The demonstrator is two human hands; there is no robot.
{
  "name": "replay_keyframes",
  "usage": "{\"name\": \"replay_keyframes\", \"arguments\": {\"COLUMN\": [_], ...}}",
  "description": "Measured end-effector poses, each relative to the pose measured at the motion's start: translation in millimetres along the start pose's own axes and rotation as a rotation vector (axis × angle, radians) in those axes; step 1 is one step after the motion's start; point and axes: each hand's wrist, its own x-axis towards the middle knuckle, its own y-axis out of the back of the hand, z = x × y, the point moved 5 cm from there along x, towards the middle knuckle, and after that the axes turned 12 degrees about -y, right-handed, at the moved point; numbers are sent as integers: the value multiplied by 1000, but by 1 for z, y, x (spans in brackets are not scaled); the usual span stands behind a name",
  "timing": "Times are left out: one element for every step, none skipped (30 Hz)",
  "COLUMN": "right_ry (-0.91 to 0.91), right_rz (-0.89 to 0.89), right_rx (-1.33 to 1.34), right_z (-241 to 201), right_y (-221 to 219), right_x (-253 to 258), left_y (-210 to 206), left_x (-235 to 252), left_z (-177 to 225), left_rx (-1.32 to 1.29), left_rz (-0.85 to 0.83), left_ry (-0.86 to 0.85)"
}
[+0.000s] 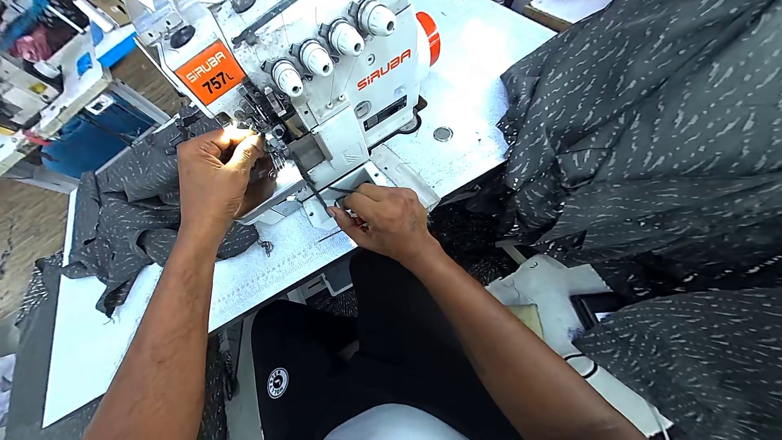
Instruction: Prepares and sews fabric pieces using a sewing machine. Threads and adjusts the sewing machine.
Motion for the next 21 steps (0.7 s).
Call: {"name": "replay_keyframes", "arguments": {"right_ry": [2,3,4,6,5,2,0,0,4,9,12,12,14,15,16,15,17,22,26,28,30], "right_rz": [-2,-1,0,3,7,11,13,12,8,6,6,7,9,11,13,13,11,8,3,0,-2], "right_rx": [1,2,2,1,-1,-4,-6,-8,-7,-4,-5,-9,-14,-18,-18,-14,-10,-6,-6,-10,-17], "right_z": [0,-1,-1,-1,-1,-1,-1,-1,-1,-1,-1,-1,-1,-1,-2,-2,-2,-2,-3,-2,-2], "right_y": [0,1,1,1,1,1,1,1,1,2,2,2,2,2,2,2,2,2,2,3,3], "right_x": [0,0,0,0,0,0,0,0,0,0,-1,-1,-1,-1,-1,-2,-2,-2,-2,-2,-1], "left_y": [0,-1,-1,0,0,0,-1,-1,-1,-2,-3,-4,-5,-5,-5,-6,-6,-6,-6,-5,-5], "left_x": [0,1,1,1,1,1,1,2,2,1,1,0,-1,-1,-1,-1,-1,-1,-2,-2,-1], "left_z": [0,0,1,1,1,1,1,1,0,0,0,1,1,1,1,1,1,2,2,2,2], "left_rx": [-19,-35,-46,-58,-65,-72,-78,-80,-65,-39,-12,5,15,15,8,1,-1,-1,-3,-6,-6], "left_rz": [-2,-6,-9,-11,-17,-24,-32,-36,-35,-24,-8,5,12,14,16,16,16,16,15,12,7], "left_ry": [4,5,5,4,6,8,5,-2,-11,-14,-12,-13,-9,1,15,26,29,30,31,33,32]}}
